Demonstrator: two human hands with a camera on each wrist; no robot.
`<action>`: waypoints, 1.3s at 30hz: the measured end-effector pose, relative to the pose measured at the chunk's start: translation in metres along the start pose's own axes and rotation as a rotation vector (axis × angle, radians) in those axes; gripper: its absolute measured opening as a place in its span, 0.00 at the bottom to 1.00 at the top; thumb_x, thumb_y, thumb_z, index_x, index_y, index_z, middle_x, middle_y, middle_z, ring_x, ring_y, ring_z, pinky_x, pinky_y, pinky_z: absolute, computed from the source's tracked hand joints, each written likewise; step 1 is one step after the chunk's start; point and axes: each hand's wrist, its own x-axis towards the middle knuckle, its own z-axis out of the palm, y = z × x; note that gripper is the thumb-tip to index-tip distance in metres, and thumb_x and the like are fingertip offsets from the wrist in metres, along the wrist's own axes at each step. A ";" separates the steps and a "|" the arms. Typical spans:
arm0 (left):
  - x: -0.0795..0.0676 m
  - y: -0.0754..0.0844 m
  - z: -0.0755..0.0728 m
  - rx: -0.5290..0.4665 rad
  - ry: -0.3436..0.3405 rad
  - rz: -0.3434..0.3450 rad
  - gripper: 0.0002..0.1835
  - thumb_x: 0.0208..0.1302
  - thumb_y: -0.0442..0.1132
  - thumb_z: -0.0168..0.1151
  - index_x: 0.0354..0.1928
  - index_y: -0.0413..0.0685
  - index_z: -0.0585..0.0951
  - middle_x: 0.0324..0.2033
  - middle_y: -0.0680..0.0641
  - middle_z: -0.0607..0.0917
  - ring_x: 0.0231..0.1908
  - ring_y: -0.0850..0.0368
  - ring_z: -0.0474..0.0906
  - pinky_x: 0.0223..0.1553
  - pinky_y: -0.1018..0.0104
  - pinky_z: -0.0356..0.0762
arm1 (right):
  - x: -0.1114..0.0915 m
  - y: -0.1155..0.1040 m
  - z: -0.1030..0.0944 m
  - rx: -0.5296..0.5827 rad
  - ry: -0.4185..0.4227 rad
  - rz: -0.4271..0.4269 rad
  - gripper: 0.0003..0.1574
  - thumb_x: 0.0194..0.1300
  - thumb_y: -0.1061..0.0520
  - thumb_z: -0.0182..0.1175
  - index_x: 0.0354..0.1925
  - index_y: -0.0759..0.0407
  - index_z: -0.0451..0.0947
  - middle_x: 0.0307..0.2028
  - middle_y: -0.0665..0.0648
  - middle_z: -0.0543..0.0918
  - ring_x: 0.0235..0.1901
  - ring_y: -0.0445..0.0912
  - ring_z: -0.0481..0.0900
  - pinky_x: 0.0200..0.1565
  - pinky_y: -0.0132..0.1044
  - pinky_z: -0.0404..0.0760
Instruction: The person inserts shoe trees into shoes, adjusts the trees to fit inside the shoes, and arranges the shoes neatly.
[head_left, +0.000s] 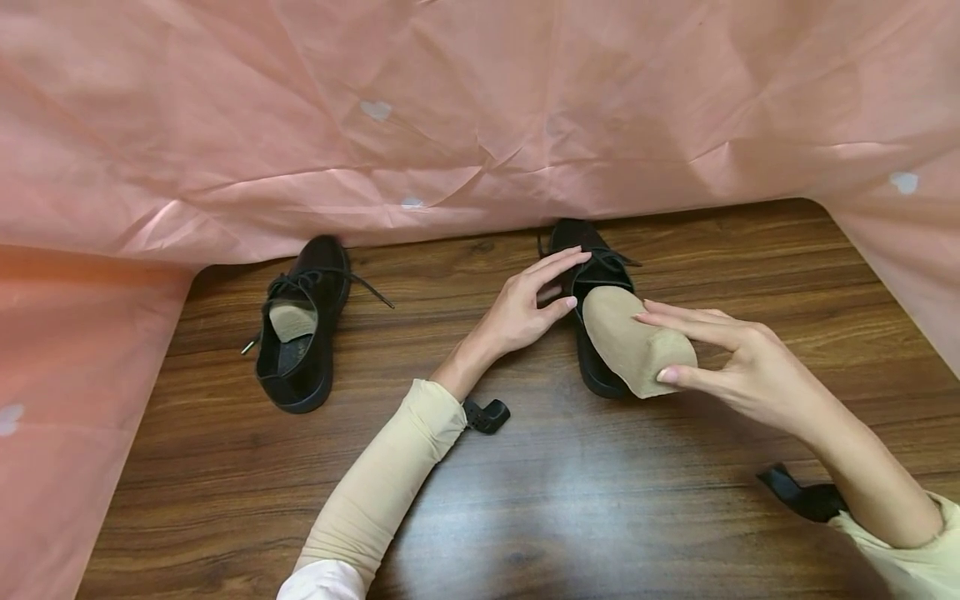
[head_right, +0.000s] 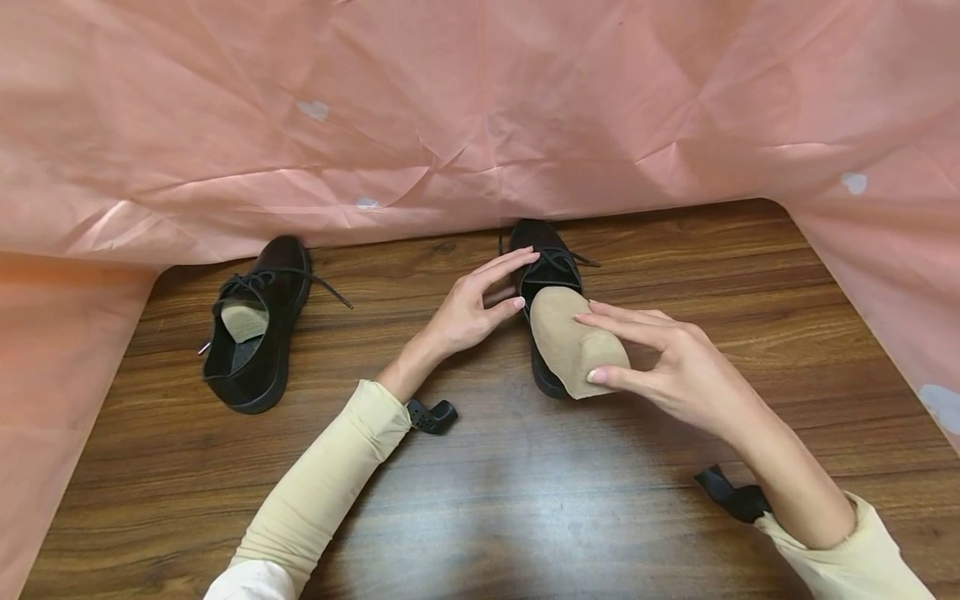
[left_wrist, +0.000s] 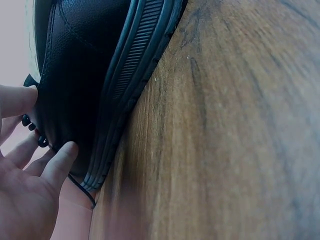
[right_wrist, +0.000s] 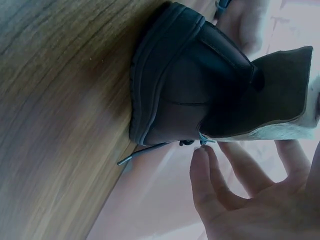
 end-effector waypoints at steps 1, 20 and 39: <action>0.000 0.000 0.000 0.001 -0.001 -0.004 0.28 0.68 0.30 0.61 0.70 0.48 0.72 0.73 0.47 0.65 0.70 0.63 0.60 0.62 0.59 0.73 | 0.001 0.000 0.001 -0.003 -0.001 0.000 0.44 0.49 0.64 0.77 0.64 0.45 0.77 0.64 0.54 0.77 0.64 0.32 0.68 0.61 0.18 0.61; 0.001 0.001 0.000 -0.033 0.003 0.024 0.29 0.66 0.27 0.62 0.69 0.43 0.72 0.72 0.44 0.65 0.71 0.56 0.60 0.63 0.52 0.72 | 0.003 -0.003 0.007 0.068 0.047 0.007 0.45 0.55 0.69 0.71 0.69 0.51 0.71 0.67 0.50 0.74 0.67 0.35 0.67 0.64 0.21 0.61; 0.000 0.001 -0.002 -0.023 -0.013 -0.006 0.27 0.70 0.30 0.59 0.70 0.49 0.72 0.73 0.48 0.65 0.70 0.66 0.60 0.63 0.60 0.73 | 0.008 -0.009 0.013 0.166 0.183 0.014 0.38 0.55 0.76 0.68 0.64 0.60 0.77 0.66 0.55 0.75 0.66 0.47 0.70 0.65 0.29 0.66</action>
